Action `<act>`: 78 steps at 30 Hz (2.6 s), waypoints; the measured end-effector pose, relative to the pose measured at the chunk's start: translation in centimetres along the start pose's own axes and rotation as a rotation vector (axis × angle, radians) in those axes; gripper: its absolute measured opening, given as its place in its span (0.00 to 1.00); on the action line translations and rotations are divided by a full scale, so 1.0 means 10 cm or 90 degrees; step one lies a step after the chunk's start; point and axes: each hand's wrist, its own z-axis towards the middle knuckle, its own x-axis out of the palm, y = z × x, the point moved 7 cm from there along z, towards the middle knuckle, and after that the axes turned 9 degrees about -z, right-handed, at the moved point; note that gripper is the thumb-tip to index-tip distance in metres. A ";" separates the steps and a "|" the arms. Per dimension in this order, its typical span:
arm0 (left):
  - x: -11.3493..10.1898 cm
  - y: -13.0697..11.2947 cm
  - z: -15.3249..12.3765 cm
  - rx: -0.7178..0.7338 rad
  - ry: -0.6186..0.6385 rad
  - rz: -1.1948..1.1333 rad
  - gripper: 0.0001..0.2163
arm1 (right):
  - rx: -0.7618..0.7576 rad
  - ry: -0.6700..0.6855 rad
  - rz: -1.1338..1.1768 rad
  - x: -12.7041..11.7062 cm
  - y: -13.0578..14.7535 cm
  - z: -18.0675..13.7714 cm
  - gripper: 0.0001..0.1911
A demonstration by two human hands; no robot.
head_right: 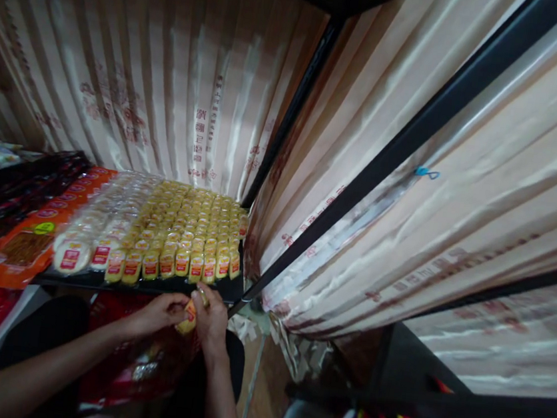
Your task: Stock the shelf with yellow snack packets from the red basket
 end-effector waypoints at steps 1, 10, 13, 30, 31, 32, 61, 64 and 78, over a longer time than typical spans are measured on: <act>0.00 -0.10 0.02 0.014 -0.013 -0.010 0.16 | 0.003 -0.004 0.019 -0.03 0.02 0.05 0.18; -0.02 -0.50 0.13 0.003 -0.083 -0.041 0.19 | 0.103 -0.038 0.339 -0.04 -0.08 0.18 0.34; -0.04 -0.57 0.15 0.004 -0.122 -0.055 0.20 | 0.122 -0.027 0.379 0.00 -0.14 0.14 0.33; -0.15 -1.24 0.83 0.129 -0.124 0.053 0.13 | -0.001 -0.277 0.010 -0.40 -0.04 0.45 0.26; -0.17 -1.29 0.89 0.145 -0.145 0.072 0.12 | 0.002 -0.279 -0.026 -0.40 -0.07 0.50 0.27; -0.19 -1.34 0.96 0.157 -0.165 0.092 0.11 | 0.008 -0.269 -0.050 -0.38 -0.09 0.56 0.29; 0.19 -1.55 2.35 0.177 -0.153 0.744 0.11 | 0.063 -0.167 -0.148 -0.12 -0.28 1.24 0.30; 0.20 -1.52 2.40 0.180 -0.149 0.758 0.12 | 0.063 -0.174 -0.149 -0.12 -0.29 1.24 0.30; 0.29 -1.48 2.53 0.218 -0.096 0.630 0.08 | 0.057 -0.200 -0.153 -0.11 -0.33 1.23 0.30</act>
